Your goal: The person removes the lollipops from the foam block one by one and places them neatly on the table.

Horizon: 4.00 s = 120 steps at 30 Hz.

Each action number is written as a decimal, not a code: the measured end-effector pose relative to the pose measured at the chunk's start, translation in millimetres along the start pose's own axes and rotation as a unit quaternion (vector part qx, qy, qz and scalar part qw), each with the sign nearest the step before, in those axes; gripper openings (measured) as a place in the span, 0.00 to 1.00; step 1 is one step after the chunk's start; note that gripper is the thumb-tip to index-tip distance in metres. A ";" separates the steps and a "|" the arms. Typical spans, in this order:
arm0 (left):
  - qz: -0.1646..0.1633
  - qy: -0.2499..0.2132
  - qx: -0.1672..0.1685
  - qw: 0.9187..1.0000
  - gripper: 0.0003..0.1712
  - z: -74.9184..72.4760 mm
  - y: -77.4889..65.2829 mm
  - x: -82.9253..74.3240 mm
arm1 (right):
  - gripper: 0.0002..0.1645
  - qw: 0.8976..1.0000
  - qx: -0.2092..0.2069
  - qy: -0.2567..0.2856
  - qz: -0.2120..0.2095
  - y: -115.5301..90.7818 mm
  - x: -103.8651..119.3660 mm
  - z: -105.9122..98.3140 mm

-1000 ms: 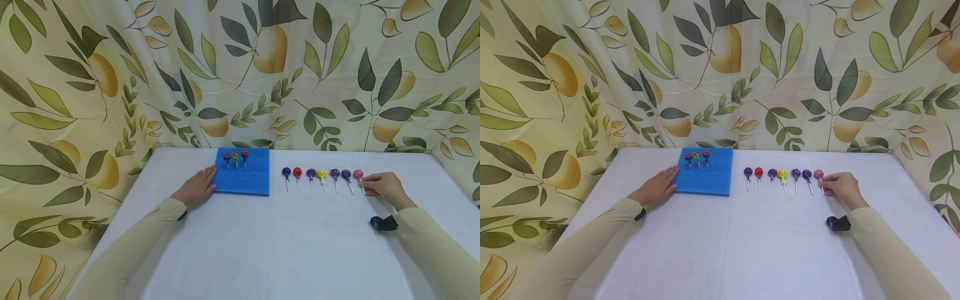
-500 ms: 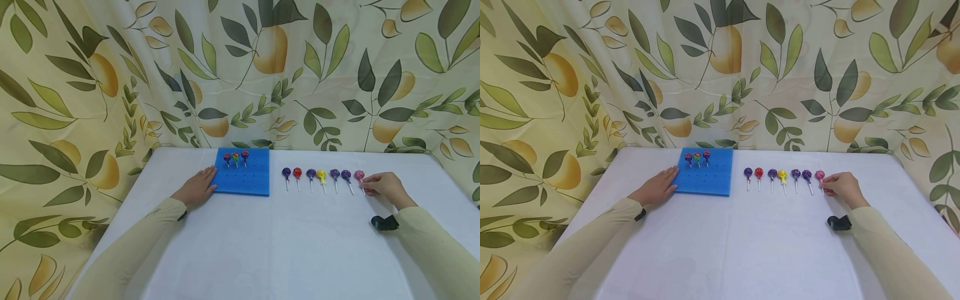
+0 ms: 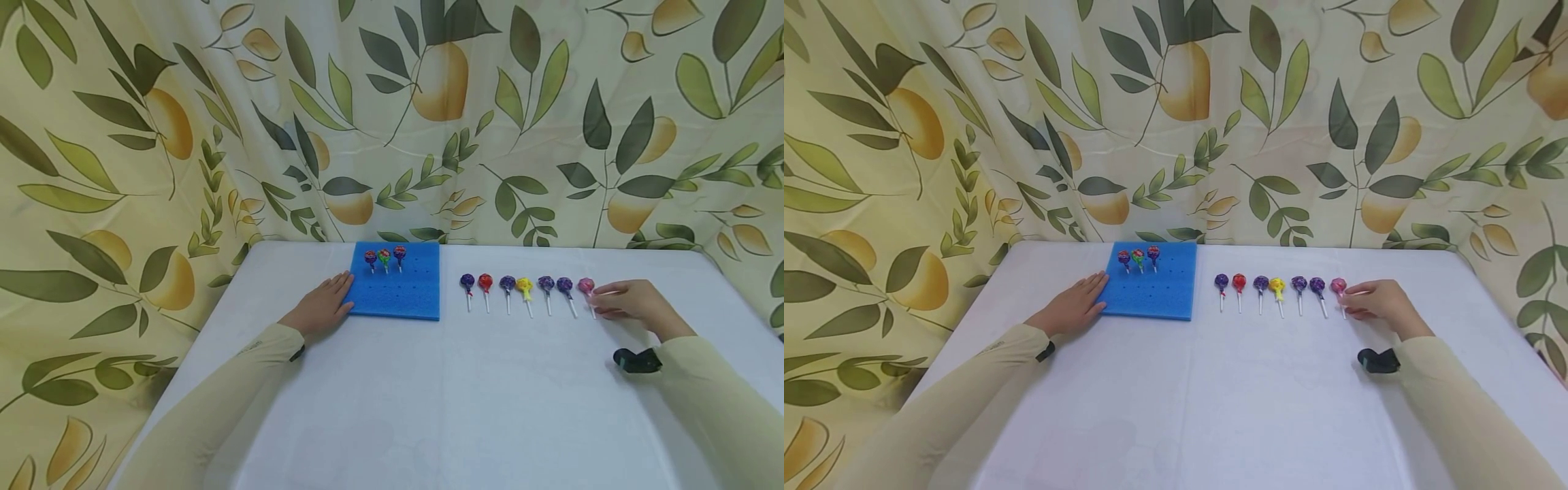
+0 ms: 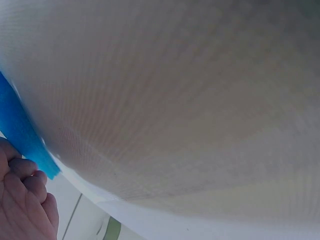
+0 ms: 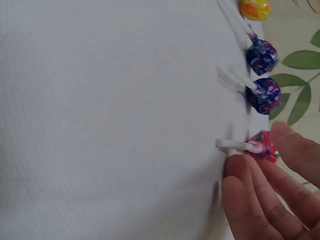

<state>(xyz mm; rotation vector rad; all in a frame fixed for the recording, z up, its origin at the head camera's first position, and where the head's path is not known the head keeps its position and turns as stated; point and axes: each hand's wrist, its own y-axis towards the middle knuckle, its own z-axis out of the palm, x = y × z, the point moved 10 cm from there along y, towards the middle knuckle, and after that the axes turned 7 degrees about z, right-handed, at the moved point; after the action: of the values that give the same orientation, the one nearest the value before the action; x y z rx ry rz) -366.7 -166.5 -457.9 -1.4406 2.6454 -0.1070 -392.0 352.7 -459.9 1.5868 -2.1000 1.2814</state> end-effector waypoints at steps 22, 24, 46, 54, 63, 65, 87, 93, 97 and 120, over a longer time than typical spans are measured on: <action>0.005 0.005 -0.001 1.000 0.37 0.6 -0.7 -0.2 | 0.40 0.987 -0.042 0.000 -0.157 -29.6 29.2 -10.7; 0.005 0.004 -0.001 1.000 0.37 0.9 -0.5 -0.1 | 0.37 0.982 -0.052 0.005 -0.183 -34.5 38.4 -9.0; -0.005 0.004 0.007 1.000 0.38 1.1 -0.9 0.3 | 0.30 0.957 0.000 0.068 -0.283 -32.1 161.1 59.5; -0.007 0.012 0.013 1.000 0.37 3.1 0.5 1.9 | 0.27 0.953 0.029 0.072 -0.292 -20.7 196.9 90.3; -0.009 0.008 0.011 1.000 0.37 2.2 0.7 3.3 | 0.26 0.954 0.034 0.059 -0.293 -6.9 224.4 123.2; -0.008 0.009 0.012 1.000 0.37 2.6 0.8 2.9 | 0.26 0.955 0.036 0.060 -0.289 -4.2 228.1 130.4; -0.012 0.004 0.004 1.000 0.38 4.5 1.8 5.7 | 0.26 0.962 0.066 0.112 -0.240 28.5 254.8 196.0; -0.010 0.003 0.003 1.000 0.37 4.1 1.7 4.8 | 0.24 0.964 0.062 0.124 -0.227 32.7 261.1 205.7; -0.006 0.004 0.000 1.000 0.37 3.7 2.2 3.5 | 0.25 0.966 0.051 0.124 -0.221 38.5 262.5 209.1; -0.002 0.014 -0.005 1.000 0.37 3.5 2.6 5.0 | 0.26 0.965 0.060 0.144 -0.210 45.9 273.6 224.9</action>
<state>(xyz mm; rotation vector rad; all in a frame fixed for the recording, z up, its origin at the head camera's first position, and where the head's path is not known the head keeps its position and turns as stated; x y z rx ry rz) -371.0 -169.3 -462.2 -1.4581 2.6687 -0.1151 -468.8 4.1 -447.6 1.6580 -1.4424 1.3987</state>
